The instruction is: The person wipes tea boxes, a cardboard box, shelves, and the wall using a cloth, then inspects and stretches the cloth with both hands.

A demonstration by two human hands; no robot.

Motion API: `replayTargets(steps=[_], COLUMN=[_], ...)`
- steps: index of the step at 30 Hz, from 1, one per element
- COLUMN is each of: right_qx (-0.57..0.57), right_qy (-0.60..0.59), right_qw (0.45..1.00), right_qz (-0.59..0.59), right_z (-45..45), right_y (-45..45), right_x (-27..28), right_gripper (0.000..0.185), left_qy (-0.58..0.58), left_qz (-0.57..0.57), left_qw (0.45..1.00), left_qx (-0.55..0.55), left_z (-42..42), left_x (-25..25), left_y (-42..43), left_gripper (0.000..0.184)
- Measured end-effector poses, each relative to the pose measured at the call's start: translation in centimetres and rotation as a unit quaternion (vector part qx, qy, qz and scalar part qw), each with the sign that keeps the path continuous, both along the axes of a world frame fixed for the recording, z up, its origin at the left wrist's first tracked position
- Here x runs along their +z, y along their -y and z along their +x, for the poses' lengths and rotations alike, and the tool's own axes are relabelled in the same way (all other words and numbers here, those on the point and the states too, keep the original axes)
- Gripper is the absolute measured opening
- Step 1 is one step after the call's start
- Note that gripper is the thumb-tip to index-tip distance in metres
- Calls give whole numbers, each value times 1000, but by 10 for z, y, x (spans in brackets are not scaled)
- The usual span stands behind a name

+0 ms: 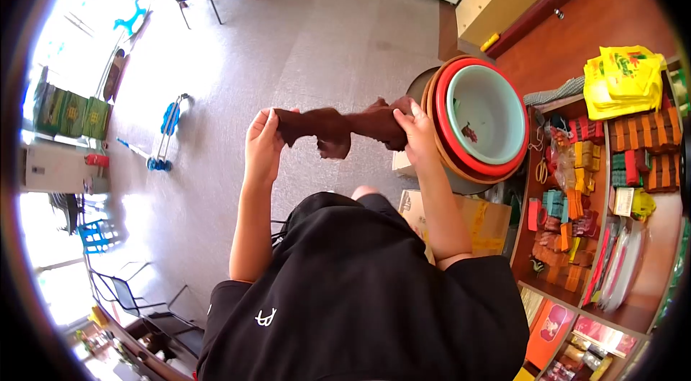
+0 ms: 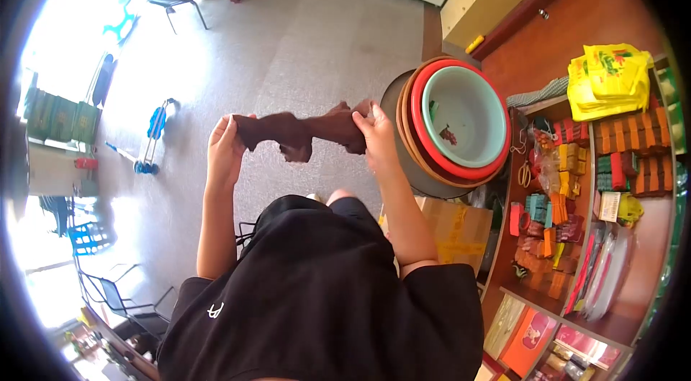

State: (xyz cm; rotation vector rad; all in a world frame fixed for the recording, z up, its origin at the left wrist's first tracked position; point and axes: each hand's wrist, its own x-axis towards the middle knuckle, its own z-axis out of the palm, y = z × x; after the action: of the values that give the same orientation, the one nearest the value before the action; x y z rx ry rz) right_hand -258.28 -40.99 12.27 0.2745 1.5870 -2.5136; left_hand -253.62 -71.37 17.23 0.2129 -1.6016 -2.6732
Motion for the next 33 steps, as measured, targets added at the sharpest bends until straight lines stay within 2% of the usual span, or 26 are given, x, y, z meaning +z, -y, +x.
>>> replayTargets(steps=[1,2,5,6,8,9,10,12,13,14,15,16,17,19,21,22,23,24,26,28,30,32,33], right_qx=[-4,-14,-25,-36,-81,-98,-126,-105,-95,-97,-85,-73,-76,-59,-47,-36,-27,-27,-29,-28,-28,-33,-41], right_qy=[25,28,74,51,2,-26,-16,-77,-88,-87,-96,-108,-86,-92,-108,-110,-112,-116,-139,-156,-164,-162,-158], right_qw=[999,999,996,996,994,992,990,991,987,982,983,983,990,984,978,978,969,974,958,944,930,895,894], right_qz=[25,22,-37,-68,-70,-69,-66,11,99,136,132,129,86,138,172,176,218,193,249,288,327,415,418], right_z=[-20,-41,-101,-123,-176,-205,-232,-290,-315,-338,-365,-396,-422,-476,-528,-554,-582,-609,-664,-718,-773,-822,-845], right_y=[0,0,-8,-12,-19,-20,-19,-30,-40,-42,-46,-50,-46,-47,-38,-33,-27,-21,-13,-11,-8,-2,0], right_x=[-13,-15,-20,-20,-14,-14,-13,-31,-35,-20,-24,-28,-11,-14,-12,-12,-11,-14,-19,-28,-37,-33,-22], right_gripper=[74,74,60,54,55,51,49,49,49,43,39,36,29,26,25,25,25,26,27,27,28,27,27], left_qy=[-2,1,-31,-34,36,46,73,88,89,63,27,45,3,-37,-51,-52,-37,-25,-10,20,3,-35,-52], left_qz=[7,4,-85,-86,-211,-220,-174,-107,-109,-143,-177,-175,-203,-228,-417,-413,-319,-221,-214,-158,-197,-452,-453], left_qw=[1000,1000,996,995,975,974,980,989,988,986,983,983,979,973,907,909,947,974,976,986,980,891,889], left_qx=[-8,-17,-16,-23,-61,-43,-54,-56,-57,-48,-37,-30,-15,-4,13,12,22,32,35,55,40,31,50], left_z=[-27,-55,-131,-155,-214,-241,-270,-324,-348,-372,-403,-432,-461,-510,-559,-583,-608,-633,-689,-750,-818,-878,-909], left_x=[-1,-1,-7,-16,-44,-50,-67,-71,-68,-58,-50,-42,-40,-46,-51,-54,-50,-52,-67,-77,-75,-62,-51], left_y=[2,2,-9,-4,2,-3,-2,-12,-17,-24,-30,-33,-33,-28,-16,-16,-15,-14,-6,-3,0,5,3], left_gripper=[21,21,18,18,19,20,20,20,20,20,20,20,19,19,18,18,18,18,19,19,21,21,21])
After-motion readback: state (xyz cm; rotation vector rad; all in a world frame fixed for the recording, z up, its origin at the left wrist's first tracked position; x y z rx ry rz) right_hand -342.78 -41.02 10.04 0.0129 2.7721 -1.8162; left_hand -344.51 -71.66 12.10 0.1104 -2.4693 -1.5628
